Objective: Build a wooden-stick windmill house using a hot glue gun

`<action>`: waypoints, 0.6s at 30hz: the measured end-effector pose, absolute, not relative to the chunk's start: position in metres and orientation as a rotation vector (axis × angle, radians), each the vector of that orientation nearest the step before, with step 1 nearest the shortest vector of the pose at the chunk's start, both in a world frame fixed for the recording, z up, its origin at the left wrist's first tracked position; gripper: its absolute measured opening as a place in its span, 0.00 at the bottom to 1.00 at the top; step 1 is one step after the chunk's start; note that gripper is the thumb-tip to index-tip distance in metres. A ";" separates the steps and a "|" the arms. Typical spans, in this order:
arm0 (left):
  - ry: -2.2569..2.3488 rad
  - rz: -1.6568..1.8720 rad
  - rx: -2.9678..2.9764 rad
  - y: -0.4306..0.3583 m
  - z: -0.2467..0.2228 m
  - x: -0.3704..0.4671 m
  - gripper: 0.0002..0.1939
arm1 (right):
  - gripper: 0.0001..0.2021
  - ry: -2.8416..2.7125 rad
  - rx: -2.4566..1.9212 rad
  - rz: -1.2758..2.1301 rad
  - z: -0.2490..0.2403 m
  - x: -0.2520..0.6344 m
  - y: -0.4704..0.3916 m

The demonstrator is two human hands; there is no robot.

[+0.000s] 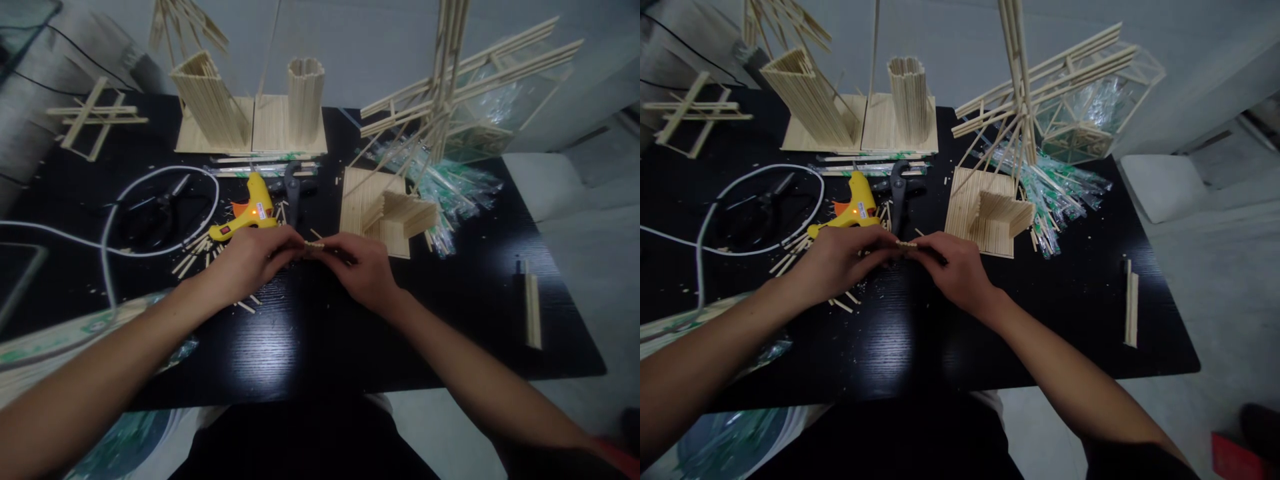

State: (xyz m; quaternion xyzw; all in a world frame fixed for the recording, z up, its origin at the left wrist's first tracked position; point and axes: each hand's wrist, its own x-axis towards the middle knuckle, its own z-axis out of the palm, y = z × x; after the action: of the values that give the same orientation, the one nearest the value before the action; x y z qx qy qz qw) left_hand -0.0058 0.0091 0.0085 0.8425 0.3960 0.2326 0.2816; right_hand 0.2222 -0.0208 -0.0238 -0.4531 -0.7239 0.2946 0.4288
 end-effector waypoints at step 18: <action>1.033 0.757 2.360 0.009 0.012 -0.007 0.09 | 0.04 -1.829 -1.058 0.704 -0.025 0.223 -0.019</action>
State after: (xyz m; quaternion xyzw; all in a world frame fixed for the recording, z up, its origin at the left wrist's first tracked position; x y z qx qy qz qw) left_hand -0.0070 0.0086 0.0122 0.8562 0.3746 0.2747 0.2262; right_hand 0.2230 -0.0193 -0.0250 -0.4264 -0.7369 0.2838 0.4412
